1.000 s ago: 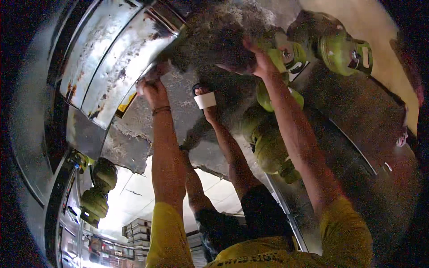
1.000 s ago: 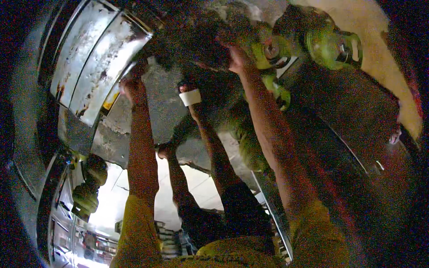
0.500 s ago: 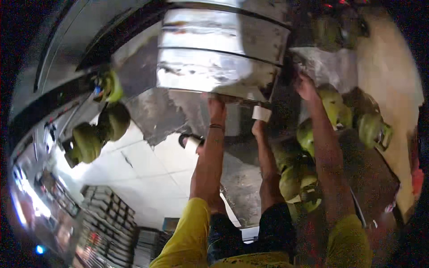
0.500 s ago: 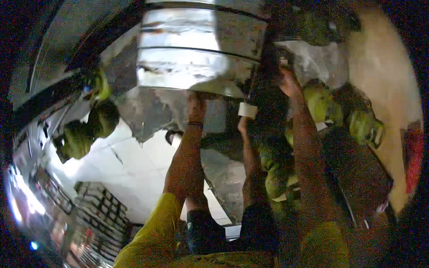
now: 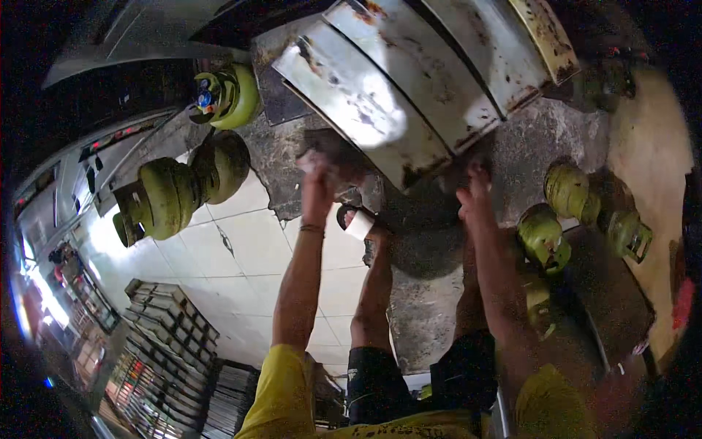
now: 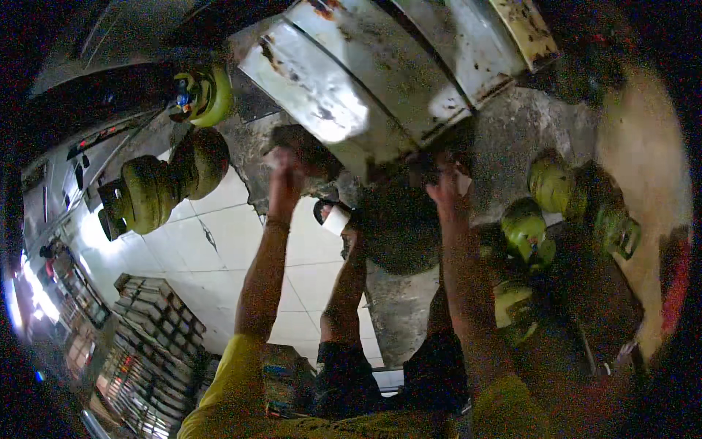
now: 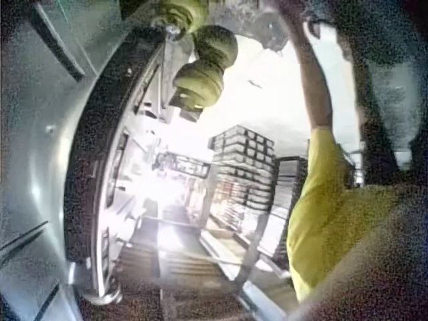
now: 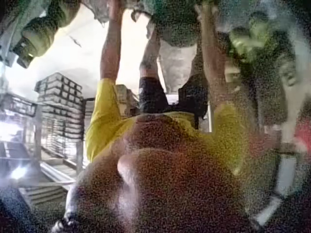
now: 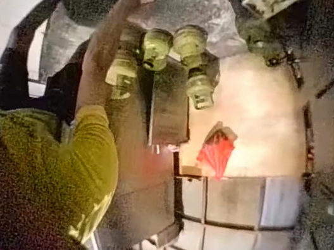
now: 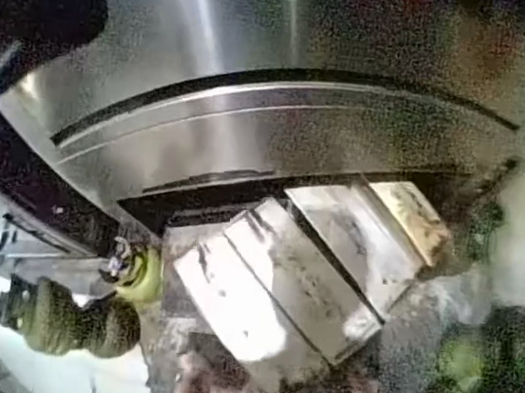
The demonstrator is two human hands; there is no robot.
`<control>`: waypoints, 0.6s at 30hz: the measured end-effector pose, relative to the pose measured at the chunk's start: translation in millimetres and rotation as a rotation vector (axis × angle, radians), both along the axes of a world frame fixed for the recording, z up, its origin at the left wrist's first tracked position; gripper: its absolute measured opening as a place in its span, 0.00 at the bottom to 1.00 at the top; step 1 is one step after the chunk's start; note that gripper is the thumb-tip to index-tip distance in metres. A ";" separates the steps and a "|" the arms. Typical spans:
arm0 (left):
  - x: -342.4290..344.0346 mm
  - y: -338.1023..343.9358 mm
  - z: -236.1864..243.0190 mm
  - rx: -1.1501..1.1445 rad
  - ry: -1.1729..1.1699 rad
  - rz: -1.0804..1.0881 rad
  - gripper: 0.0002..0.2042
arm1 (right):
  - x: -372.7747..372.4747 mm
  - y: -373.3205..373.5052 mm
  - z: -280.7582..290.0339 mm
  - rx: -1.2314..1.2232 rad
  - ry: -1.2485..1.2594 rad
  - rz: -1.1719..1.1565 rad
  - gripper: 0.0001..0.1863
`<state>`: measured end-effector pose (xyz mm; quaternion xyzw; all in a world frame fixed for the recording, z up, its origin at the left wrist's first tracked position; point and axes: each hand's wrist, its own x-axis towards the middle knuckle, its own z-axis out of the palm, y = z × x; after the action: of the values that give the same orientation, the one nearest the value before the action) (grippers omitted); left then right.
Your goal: Moving bread trays and checking bread baking in industrial ovens.
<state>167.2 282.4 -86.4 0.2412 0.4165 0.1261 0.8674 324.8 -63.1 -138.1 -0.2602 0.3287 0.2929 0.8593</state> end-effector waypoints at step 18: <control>-173.2 -63.4 -47.5 0.223 0.247 -0.222 0.16 | -56.3 114.8 109.8 0.000 0.147 0.595 0.18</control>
<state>-6.1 219.0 -134.0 0.3941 0.4742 0.0445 0.7860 268.5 51.6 -28.4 -0.3231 0.2991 0.5499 0.7097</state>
